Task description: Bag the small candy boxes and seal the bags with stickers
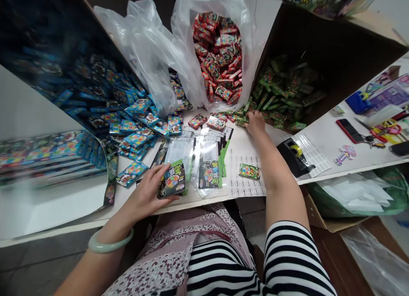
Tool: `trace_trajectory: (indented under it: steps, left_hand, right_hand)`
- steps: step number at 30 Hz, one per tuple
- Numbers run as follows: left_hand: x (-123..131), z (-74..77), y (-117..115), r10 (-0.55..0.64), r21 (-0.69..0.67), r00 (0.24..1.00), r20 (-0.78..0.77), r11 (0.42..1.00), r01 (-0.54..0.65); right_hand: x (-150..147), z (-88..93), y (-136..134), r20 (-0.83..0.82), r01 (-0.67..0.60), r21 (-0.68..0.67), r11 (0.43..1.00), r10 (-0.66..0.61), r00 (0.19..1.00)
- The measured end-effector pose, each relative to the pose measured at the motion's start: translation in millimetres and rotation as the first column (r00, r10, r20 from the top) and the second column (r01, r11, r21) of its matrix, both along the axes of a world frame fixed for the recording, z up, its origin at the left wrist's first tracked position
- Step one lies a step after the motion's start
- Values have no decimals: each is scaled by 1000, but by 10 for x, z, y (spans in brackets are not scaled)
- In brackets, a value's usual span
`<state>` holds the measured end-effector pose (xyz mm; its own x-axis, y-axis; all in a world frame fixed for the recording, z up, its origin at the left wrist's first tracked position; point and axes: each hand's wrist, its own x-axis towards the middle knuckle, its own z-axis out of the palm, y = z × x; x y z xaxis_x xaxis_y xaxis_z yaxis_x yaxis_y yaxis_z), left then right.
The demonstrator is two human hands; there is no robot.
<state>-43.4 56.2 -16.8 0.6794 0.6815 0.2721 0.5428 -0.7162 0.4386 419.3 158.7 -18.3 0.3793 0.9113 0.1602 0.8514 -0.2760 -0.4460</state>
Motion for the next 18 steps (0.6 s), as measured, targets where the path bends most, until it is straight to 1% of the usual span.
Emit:
trace_trajectory:
  steps: [2, 5, 7, 10, 15, 18]
  left_hand:
    - [11, -17, 14, -5, -13, 1000, -5, 1000, 5]
    - [26, -26, 20, -5, -23, 1000, -9, 1000, 5]
    - [31, -19, 16, -3, -24, 1000, -1, 1000, 3]
    - [26, -5, -4, -16, -30, 1000, 5, 999, 16]
    - [11, 19, -54, -41, -46, 999, -23, 998, 40]
    - [12, 43, -72, -54, -36, 998, -32, 998, 52]
  right_hand:
    - [62, -26, -83, -85, -16, 58, 998, 21, 996]
    - [144, -87, -204, -212, 34, 60, 998, -21, 977]
    - [167, -149, -283, -358, 50, 38, 998, -34, 933]
    - [130, -255, -401, -552, 7, -4, 1000, -8, 834]
    - [-15, -368, -543, -640, -49, -58, 997, 1, 768]
    - [-72, -375, -568, -646, -71, -68, 995, 10, 763]
